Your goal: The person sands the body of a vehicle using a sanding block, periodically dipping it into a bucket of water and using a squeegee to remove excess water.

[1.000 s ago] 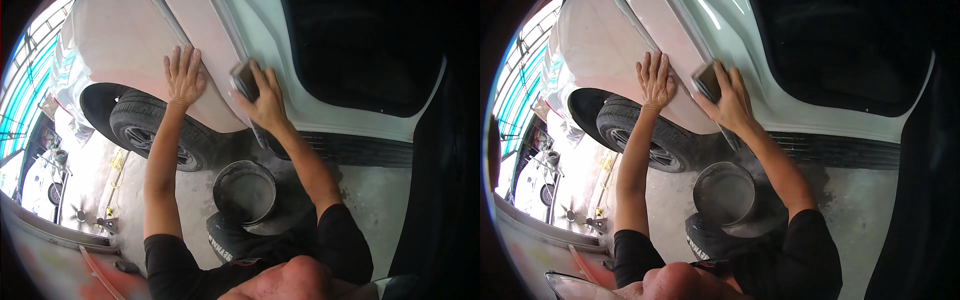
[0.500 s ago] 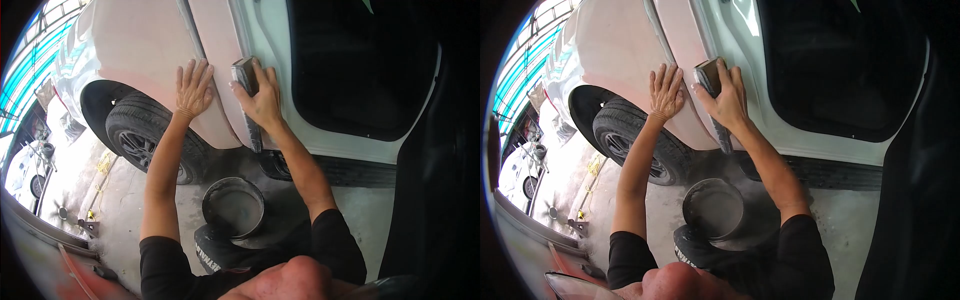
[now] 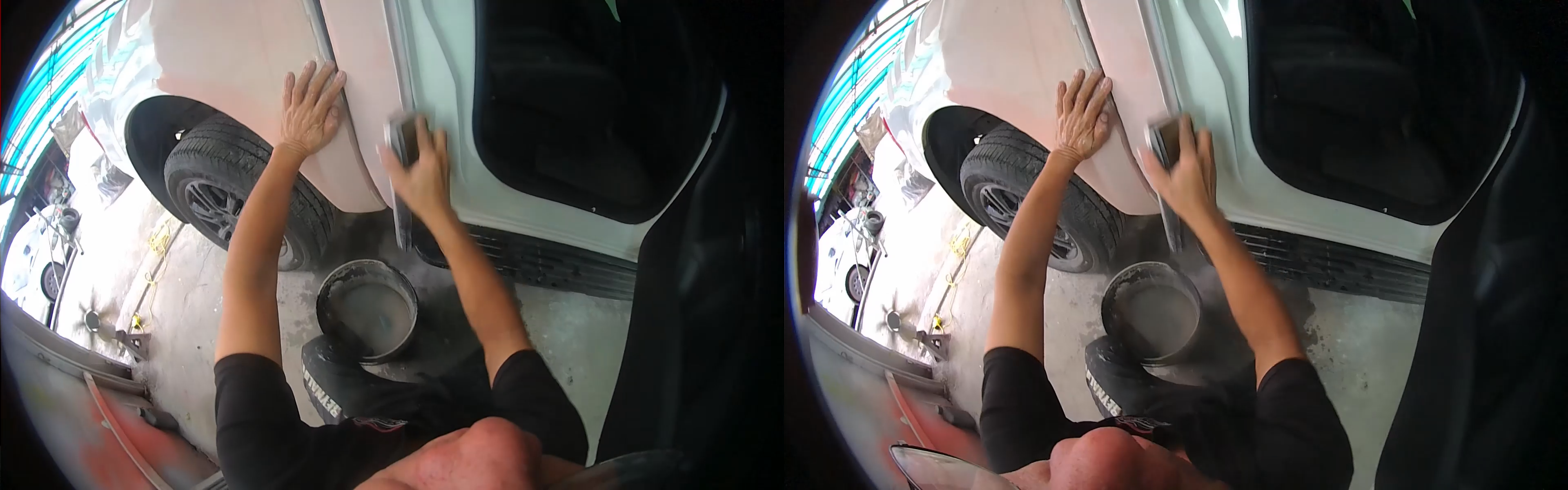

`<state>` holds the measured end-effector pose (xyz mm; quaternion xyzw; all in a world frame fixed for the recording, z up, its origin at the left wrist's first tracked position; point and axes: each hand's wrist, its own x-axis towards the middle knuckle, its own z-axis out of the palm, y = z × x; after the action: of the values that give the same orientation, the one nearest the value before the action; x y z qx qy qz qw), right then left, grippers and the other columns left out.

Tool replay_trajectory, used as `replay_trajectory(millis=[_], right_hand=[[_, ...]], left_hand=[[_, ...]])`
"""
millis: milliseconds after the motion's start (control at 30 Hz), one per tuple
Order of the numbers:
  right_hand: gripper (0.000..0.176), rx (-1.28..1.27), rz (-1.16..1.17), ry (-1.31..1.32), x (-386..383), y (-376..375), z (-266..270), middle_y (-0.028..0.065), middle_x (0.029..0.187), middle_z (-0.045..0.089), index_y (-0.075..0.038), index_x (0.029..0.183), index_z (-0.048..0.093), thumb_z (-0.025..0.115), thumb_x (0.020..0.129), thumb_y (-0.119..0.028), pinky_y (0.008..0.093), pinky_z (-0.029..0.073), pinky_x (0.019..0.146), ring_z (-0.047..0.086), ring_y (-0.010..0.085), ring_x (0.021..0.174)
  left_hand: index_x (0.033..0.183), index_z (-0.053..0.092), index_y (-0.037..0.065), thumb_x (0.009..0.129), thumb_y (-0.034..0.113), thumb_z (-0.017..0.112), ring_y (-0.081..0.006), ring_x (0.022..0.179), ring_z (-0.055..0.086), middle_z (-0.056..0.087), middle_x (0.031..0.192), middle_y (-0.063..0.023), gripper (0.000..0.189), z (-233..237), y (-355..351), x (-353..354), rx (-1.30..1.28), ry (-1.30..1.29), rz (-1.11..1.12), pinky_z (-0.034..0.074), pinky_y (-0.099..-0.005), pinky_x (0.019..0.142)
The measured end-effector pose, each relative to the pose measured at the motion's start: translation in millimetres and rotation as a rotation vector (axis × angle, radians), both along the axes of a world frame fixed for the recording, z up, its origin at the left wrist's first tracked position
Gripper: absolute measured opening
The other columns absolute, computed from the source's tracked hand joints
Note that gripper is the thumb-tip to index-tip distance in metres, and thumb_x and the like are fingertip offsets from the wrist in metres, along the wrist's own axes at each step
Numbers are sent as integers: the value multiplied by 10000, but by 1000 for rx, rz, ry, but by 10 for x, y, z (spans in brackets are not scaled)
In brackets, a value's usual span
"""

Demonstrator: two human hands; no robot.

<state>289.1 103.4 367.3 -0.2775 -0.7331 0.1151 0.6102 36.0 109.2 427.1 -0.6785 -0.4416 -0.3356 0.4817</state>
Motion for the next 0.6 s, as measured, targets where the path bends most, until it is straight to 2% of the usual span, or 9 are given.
replay_trajectory(millis=[133, 200, 233, 267, 300, 333, 367, 467, 600], right_hand=[[838, -214, 74, -63, 348, -334, -826, 322, 1192, 529, 84, 1460, 455, 783, 851, -389, 510, 462, 980, 550, 490, 1125], [798, -193, 8, -54, 367, -403, -1479, 311, 1198, 549, 69, 1444, 482, 783, 857, -382, 498, 464, 982, 560, 468, 1132], [779, -177, -24, -48, 392, -476, -1715, 305, 1200, 558, 61, 1435, 495, 782, 860, -378, 492, 465, 984, 565, 457, 1135], [709, -429, 153, 55, 456, -619, -1833, 294, 1238, 588, 45, 1406, 531, 770, 880, -367, 476, 463, 998, 581, 439, 1151], [656, -473, 185, 149, 413, -627, -2178, 276, 1251, 608, 49, 1368, 566, 760, 896, -365, 466, 466, 990, 598, 417, 1132], [567, -532, 210, 282, 344, -645, -2538, 229, 1160, 658, 43, 1290, 619, 745, 915, -363, 428, 482, 959, 637, 352, 1064], [494, -820, 253, 337, 366, -780, -2649, 174, 1080, 690, 35, 1201, 658, 728, 932, -373, 379, 494, 921, 659, 274, 997], [507, -968, 251, 439, 328, -827, -3346, 148, 981, 707, 58, 1173, 662, 609, 1003, -417, 355, 488, 846, 641, 210, 913], [542, -970, 264, 423, 736, -771, -3248, 153, 1051, 705, 86, 1188, 646, 544, 1042, -426, 348, 477, 871, 636, 213, 967]], left_hand=[[1543, 411, 227, 930, 313, 568, -383, 1501, 285, 361, 1617, -72, 638, 46, -94, 72, -41, -32, -29, 172, -660, 1205], [1552, 387, 213, 954, 358, 570, -386, 1505, 275, 328, 1628, -99, 642, 45, -121, 273, -37, -112, -62, 163, -662, 1206], [1606, 277, 138, 1023, 486, 479, -400, 1540, 202, 208, 1674, -178, 709, 33, -87, 377, -61, -194, -48, 112, -650, 1221], [1613, 239, 107, 1019, 484, 489, -406, 1547, 170, 172, 1678, -201, 746, 56, -41, 533, -52, -260, -73, 99, -651, 1222], [1619, 200, 76, 1015, 482, 499, -412, 1555, 139, 135, 1681, -224, 787, 118, 9, 727, -38, -322, -99, 87, -651, 1223], [1626, 162, 45, 1012, 481, 509, -418, 1562, 107, 99, 1684, -247, 829, 199, 63, 907, -23, -383, -126, 75, -652, 1224], [1603, 71, -69, 1012, 446, 511, -483, 1554, 17, 37, 1662, -334, 898, 285, 124, 1055, -44, -357, -78, 63, -678, 1206], [1578, 52, -121, 1014, 400, 502, -541, 1533, -14, -3, 1634, -396, 890, 641, 397, 1248, 103, -438, -41, 63, -700, 1190], [1574, 37, -133, 1022, 343, 466, -565, 1523, -26, -18, 1632, -403, 845, 1207, 488, 1184, 189, -371, -9, 39, -707, 1184]])
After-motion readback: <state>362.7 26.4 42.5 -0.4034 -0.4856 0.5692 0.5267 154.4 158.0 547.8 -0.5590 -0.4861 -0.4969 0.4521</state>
